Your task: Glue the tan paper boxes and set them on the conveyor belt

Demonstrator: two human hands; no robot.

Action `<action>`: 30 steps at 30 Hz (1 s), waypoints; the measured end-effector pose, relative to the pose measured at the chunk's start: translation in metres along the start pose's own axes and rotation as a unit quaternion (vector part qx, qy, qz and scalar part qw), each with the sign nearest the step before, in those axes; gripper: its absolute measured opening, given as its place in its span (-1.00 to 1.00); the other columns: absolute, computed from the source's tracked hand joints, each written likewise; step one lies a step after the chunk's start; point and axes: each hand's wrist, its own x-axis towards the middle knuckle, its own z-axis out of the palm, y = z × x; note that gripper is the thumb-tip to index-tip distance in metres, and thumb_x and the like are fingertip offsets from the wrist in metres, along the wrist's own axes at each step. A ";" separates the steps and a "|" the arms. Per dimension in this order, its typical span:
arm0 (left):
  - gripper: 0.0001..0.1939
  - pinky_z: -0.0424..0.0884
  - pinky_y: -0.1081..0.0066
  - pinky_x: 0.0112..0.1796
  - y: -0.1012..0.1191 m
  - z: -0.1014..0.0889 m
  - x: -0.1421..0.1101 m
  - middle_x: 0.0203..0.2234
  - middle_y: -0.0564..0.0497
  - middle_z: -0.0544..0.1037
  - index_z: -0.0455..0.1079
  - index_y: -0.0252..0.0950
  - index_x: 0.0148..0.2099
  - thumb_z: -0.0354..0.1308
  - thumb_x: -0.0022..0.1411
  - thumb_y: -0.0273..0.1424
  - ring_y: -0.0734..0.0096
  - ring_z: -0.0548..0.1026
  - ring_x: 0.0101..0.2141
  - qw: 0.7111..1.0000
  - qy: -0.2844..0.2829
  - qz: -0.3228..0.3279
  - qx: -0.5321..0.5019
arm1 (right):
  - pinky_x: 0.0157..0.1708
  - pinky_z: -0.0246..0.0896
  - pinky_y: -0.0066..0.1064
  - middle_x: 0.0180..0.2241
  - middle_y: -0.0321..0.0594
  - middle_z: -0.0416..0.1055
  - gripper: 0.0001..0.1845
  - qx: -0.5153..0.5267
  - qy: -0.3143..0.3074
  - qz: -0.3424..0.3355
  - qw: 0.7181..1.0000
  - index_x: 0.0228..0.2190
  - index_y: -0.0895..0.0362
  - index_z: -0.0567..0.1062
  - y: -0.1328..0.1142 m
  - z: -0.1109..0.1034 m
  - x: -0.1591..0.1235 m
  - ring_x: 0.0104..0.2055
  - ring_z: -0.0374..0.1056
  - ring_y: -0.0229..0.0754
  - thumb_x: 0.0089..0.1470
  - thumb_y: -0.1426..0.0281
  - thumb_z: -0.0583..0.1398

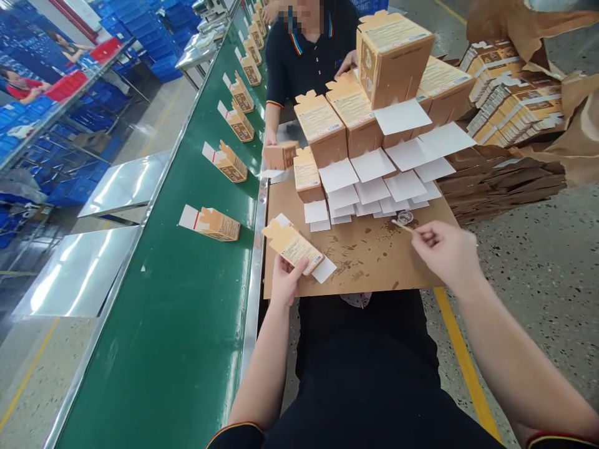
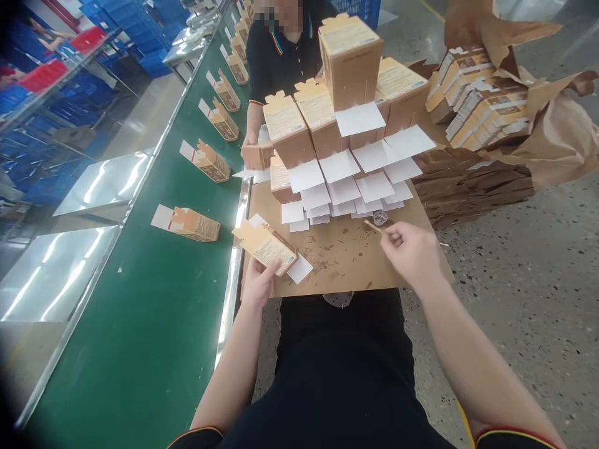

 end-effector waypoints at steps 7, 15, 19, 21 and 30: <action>-0.21 0.63 0.01 0.16 -0.002 0.007 0.003 0.09 -0.23 0.69 0.43 -0.18 0.07 0.72 -0.09 -0.05 -0.02 0.70 0.11 0.999 0.013 -0.004 0.046 | -0.45 0.39 -0.41 -0.50 -0.31 0.52 -0.80 0.152 -0.114 -0.082 0.978 -0.40 0.03 0.53 -0.065 0.088 -0.087 -0.51 0.45 -0.22 0.29 0.49 0.24; -0.18 0.62 -0.02 0.16 -0.002 0.009 0.001 0.08 -0.22 0.67 0.36 -0.17 0.05 0.73 -0.11 -0.07 -0.01 0.70 0.09 0.999 0.005 -0.015 0.039 | -0.46 0.22 -0.42 -0.52 -0.35 0.42 -0.74 0.108 -0.143 -0.136 0.974 -0.43 0.03 0.41 -0.059 0.110 -0.097 -0.52 0.36 -0.22 0.25 0.58 0.23; -0.17 0.62 0.01 0.15 -0.003 0.011 -0.002 0.08 -0.21 0.65 0.35 -0.16 0.08 0.71 -0.10 -0.06 -0.01 0.69 0.11 0.998 0.008 0.002 0.057 | -0.41 0.34 -0.40 -0.48 -0.30 0.51 -0.78 0.114 -0.112 -0.102 0.982 -0.40 0.02 0.47 -0.048 0.103 -0.090 -0.47 0.45 -0.19 0.31 0.50 0.22; -0.15 0.61 0.03 0.15 -0.007 0.013 -0.007 0.09 -0.20 0.63 0.33 -0.15 0.10 0.71 -0.10 -0.08 -0.01 0.67 0.13 0.996 0.011 0.026 0.080 | -0.38 0.42 -0.39 -0.46 -0.27 0.55 -0.80 0.128 -0.088 -0.075 0.985 -0.38 0.01 0.52 -0.043 0.096 -0.087 -0.45 0.50 -0.17 0.33 0.44 0.22; -0.23 0.64 0.12 -0.04 -0.032 0.017 -0.039 -0.05 -0.12 0.62 0.24 -0.11 0.09 0.64 -0.02 -0.18 -0.01 0.69 -0.03 0.962 0.055 0.101 0.249 | -0.47 0.47 -0.38 -0.51 -0.31 0.54 -0.81 0.149 -0.024 -0.005 0.989 -0.39 0.01 0.59 -0.034 0.065 -0.091 -0.54 0.44 -0.21 0.31 0.36 0.26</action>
